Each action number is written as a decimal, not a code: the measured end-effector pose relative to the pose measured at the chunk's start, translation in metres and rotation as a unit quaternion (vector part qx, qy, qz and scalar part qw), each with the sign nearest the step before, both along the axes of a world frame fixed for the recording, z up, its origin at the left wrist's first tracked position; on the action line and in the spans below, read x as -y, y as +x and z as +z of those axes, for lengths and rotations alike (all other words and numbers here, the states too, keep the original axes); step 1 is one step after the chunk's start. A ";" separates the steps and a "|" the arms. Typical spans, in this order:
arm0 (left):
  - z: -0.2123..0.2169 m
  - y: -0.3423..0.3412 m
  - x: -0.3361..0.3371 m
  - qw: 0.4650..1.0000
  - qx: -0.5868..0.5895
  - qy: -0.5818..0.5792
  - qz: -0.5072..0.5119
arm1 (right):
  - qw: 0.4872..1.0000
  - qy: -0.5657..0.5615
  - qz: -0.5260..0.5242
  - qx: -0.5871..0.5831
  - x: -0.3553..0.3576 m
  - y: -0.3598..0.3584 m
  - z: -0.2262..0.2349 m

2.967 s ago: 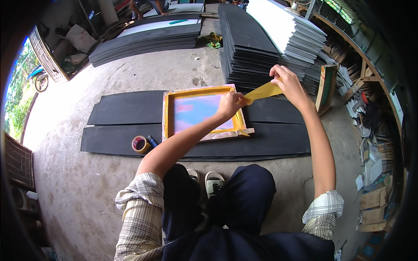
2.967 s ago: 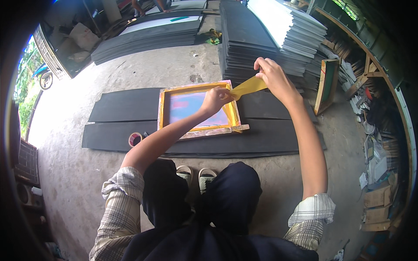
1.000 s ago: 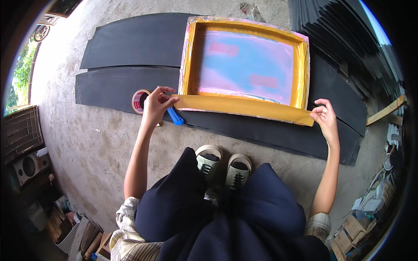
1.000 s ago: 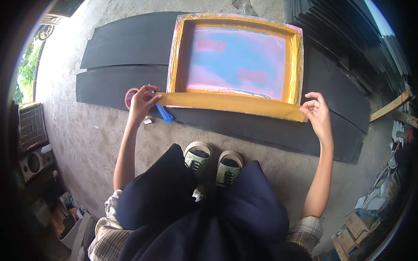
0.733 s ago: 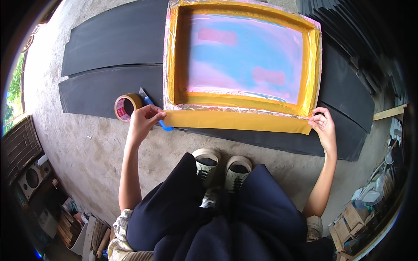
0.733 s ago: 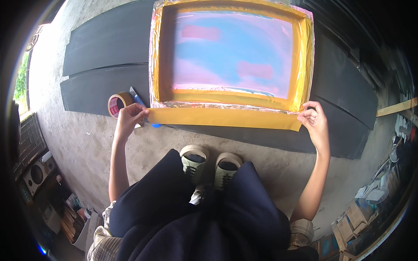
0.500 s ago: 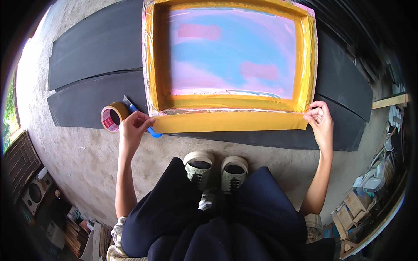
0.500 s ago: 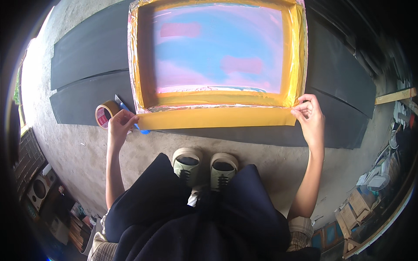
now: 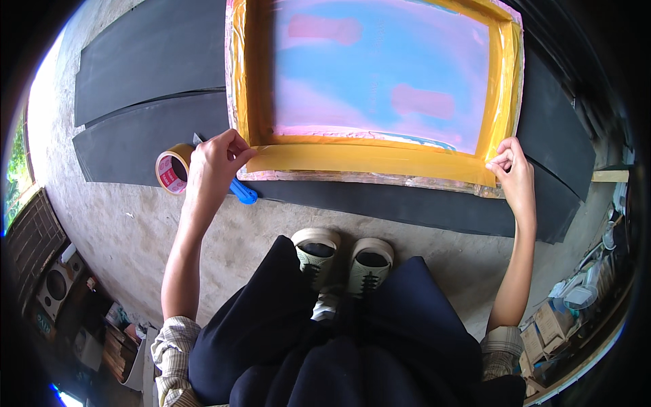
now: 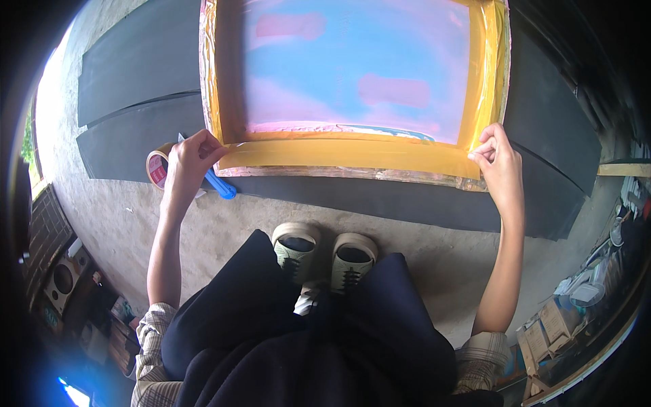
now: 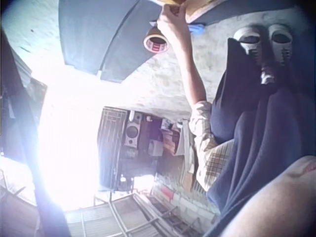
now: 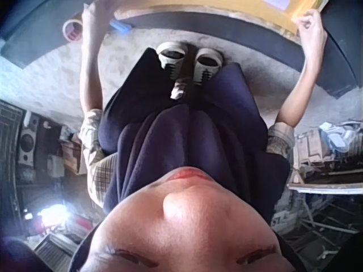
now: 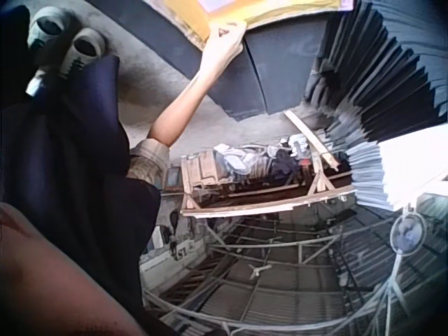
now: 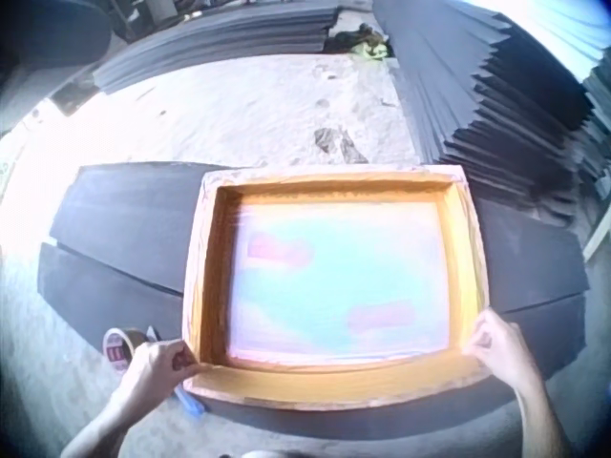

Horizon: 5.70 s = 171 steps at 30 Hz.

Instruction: The person applies yellow tape to the edges of a rectangular frame resting on a black mat. They smooth the tape along the sides and corners, occasionally using a blue utility knife to trim excess tape. The person repeatedly adjusts and presses the tape to ensure it adheres properly to the frame's perimeter.

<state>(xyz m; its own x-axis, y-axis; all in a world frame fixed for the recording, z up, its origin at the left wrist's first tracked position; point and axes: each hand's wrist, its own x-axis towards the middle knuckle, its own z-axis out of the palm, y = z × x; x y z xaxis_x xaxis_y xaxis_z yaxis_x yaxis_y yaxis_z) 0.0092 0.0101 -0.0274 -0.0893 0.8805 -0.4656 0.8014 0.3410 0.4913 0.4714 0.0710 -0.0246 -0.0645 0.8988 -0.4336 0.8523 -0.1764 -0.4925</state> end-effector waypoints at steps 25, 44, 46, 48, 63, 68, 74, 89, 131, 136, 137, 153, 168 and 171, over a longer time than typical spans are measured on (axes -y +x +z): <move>-0.003 0.016 -0.012 0.974 -0.157 0.007 -0.161 | 0.963 0.066 0.195 0.174 0.000 -0.016 0.004; -0.005 0.018 -0.019 0.956 -0.188 0.011 -0.223 | 0.933 0.066 0.274 0.225 -0.002 -0.028 0.004; -0.004 0.019 -0.021 0.952 -0.193 0.011 -0.237 | 0.931 0.059 0.279 0.227 -0.003 -0.030 0.004; -0.008 0.017 -0.023 0.943 -0.208 0.016 -0.261 | 0.927 0.045 0.293 0.232 -0.005 -0.033 0.006; -0.010 0.012 -0.018 0.926 -0.258 0.061 -0.267 | 0.903 0.052 0.287 0.316 -0.007 -0.034 0.009; -0.016 -0.011 -0.003 0.971 -0.068 0.101 -0.207 | 0.918 0.110 0.233 0.301 0.006 -0.026 0.001; -0.009 -0.010 0.010 0.942 -0.006 0.150 -0.301 | 0.981 0.025 0.152 -0.114 0.022 -0.094 0.000; -0.027 -0.003 0.022 0.912 -0.060 0.171 -0.367 | 0.923 0.068 0.350 -0.144 0.032 -0.160 -0.029; -0.048 0.123 0.008 0.921 0.102 0.181 -0.330 | 0.949 0.102 0.272 -0.125 0.058 -0.136 -0.029; -0.048 0.121 0.007 0.915 0.088 0.178 -0.350 | 0.945 0.127 0.281 -0.112 0.060 -0.119 -0.032; -0.047 0.121 0.007 0.915 0.085 0.177 -0.353 | 0.943 0.136 0.283 -0.112 0.059 -0.111 -0.032; -0.037 0.172 -0.008 0.896 0.131 0.155 -0.395 | 0.973 0.186 0.128 -0.035 0.040 -0.005 0.022; -0.057 0.272 -0.037 0.853 0.315 0.152 -0.387 | 0.980 0.132 0.045 -0.141 0.048 0.024 -0.002; -0.055 0.283 -0.035 0.853 0.310 0.168 -0.386 | 0.963 0.236 0.108 -0.071 0.049 0.025 -0.008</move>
<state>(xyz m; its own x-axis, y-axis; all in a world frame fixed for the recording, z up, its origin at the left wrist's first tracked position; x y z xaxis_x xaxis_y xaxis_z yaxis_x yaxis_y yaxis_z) 0.2920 0.0448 -0.0823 0.7480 0.6591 0.0779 0.2748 -0.4144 0.8676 0.4968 0.0223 -0.0326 -0.3005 0.9526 0.0472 0.7623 0.2696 -0.5884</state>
